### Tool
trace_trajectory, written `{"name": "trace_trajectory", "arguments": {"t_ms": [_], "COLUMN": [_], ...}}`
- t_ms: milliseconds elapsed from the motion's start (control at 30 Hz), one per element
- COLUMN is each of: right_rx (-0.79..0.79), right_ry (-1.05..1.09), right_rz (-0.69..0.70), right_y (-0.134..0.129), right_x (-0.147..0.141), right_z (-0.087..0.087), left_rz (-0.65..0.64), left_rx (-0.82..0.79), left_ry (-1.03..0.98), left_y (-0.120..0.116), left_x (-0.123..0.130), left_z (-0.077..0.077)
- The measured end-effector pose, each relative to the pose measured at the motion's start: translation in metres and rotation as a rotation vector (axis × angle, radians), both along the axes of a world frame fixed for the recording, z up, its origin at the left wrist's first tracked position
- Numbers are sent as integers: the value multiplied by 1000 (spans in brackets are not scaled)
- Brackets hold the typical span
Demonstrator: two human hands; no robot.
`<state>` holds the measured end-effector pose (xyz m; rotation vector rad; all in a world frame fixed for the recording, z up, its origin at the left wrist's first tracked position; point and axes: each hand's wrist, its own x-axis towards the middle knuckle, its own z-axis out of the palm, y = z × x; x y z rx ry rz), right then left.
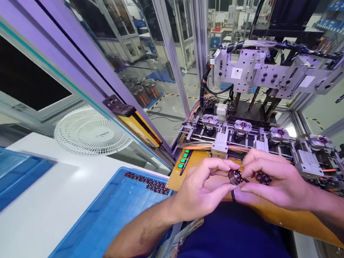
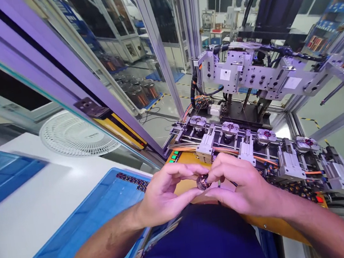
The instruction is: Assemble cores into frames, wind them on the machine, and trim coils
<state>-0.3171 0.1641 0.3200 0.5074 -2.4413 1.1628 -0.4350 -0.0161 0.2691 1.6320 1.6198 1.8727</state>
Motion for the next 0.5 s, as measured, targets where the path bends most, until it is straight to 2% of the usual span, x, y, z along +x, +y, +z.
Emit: {"name": "trace_trajectory", "arguments": {"t_ms": [233,500], "right_rx": [21,-70], "right_ry": [50,-17], "right_rz": [-64,-74], "right_y": [-6,-8], "right_x": [-1,-5], "right_z": [-9,-10], "left_rz": [61,89], "left_rx": [11,8], "left_ry": [9,29], "left_y": [0,0], "left_x": [1,0], "left_z": [-2,2]}}
